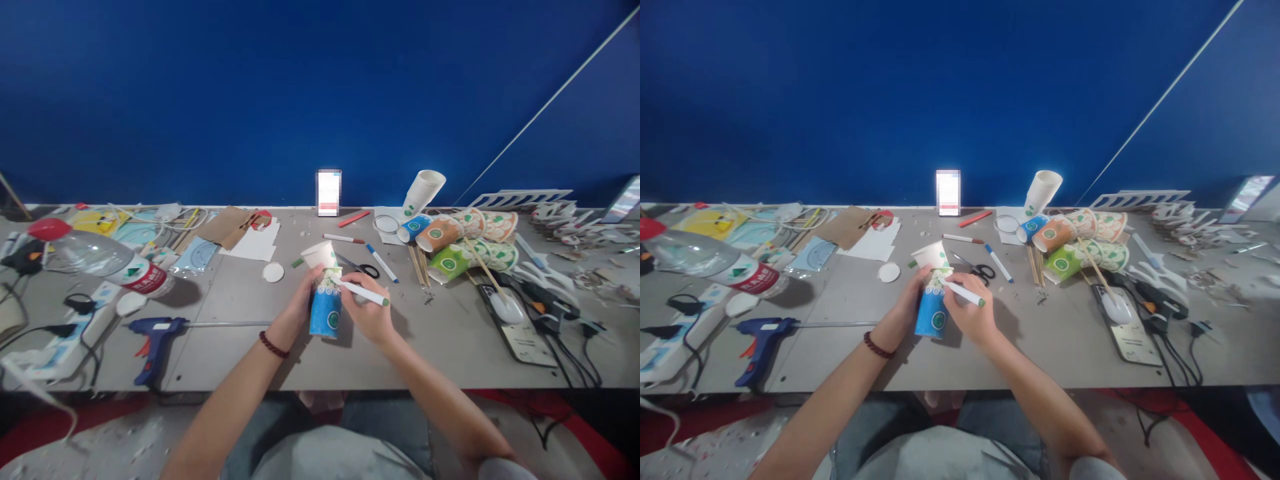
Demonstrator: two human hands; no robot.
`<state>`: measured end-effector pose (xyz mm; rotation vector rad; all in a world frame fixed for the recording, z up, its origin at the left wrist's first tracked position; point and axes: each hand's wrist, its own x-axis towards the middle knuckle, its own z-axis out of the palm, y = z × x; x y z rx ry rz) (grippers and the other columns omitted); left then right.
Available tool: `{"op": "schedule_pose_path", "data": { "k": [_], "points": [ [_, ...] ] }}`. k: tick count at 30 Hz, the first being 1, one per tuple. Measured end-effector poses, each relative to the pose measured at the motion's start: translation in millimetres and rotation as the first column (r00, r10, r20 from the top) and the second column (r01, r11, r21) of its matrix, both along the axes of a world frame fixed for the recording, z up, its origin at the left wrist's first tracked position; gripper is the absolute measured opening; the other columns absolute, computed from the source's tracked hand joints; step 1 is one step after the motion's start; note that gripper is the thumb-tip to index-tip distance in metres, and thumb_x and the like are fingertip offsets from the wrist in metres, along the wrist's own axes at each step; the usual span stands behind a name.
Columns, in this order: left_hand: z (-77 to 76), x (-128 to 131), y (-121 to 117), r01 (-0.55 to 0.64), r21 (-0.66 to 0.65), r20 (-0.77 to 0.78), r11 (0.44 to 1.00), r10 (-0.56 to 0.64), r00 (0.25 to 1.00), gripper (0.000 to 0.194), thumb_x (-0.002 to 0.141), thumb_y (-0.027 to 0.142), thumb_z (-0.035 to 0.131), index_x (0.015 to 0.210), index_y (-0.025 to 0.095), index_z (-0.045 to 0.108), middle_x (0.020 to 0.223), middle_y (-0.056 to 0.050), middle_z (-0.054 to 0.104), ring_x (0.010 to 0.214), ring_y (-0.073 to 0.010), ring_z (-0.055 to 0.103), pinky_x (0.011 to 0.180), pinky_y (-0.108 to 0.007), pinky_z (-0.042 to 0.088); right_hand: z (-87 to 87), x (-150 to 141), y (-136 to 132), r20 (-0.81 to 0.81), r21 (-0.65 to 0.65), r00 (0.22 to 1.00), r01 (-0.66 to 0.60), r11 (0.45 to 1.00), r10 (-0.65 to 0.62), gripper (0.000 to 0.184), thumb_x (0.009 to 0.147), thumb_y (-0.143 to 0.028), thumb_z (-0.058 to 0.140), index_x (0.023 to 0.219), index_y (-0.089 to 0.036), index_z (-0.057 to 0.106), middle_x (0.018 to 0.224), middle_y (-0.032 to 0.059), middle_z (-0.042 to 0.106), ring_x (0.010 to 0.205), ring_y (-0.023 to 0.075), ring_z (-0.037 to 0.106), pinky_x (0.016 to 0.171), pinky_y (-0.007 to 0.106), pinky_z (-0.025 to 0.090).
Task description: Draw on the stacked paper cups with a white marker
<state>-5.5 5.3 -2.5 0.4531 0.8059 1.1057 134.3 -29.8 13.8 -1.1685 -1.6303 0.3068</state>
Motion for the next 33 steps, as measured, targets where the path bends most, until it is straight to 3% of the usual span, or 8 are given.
{"op": "schedule_pose_path", "data": {
  "k": [15, 33],
  "points": [
    [-0.2, 0.6, 0.7, -0.024, 0.037, 0.003, 0.999, 0.024, 1.0, 0.026, 0.072, 0.038, 0.074, 0.085, 0.017, 0.067, 0.081, -0.004, 0.07, 0.072, -0.0178, 0.064, 0.074, -0.03, 0.047, 1.4, -0.7, 0.0, -0.023, 0.006, 1.0, 0.005, 1.0, -0.005, 0.01, 0.086, -0.021, 0.058, 0.093, -0.022, 0.065, 0.091, 0.0055, 0.075, 0.081, 0.0199, 0.071, 0.077, 0.035, 0.057],
    [-3.3, -0.5, 1.7, 0.024, 0.027, 0.015, 0.999, -0.024, 1.0, 0.035, 0.069, 0.046, 0.076, 0.084, 0.015, 0.068, 0.076, -0.003, 0.068, 0.067, -0.0169, 0.062, 0.07, -0.03, 0.047, 0.3, 0.4, -0.1, -0.01, -0.02, 1.0, 0.01, 1.0, -0.01, 0.008, 0.082, -0.021, 0.059, 0.087, -0.023, 0.064, 0.083, 0.0029, 0.074, 0.075, 0.0196, 0.069, 0.074, 0.034, 0.055]
  ]
}}
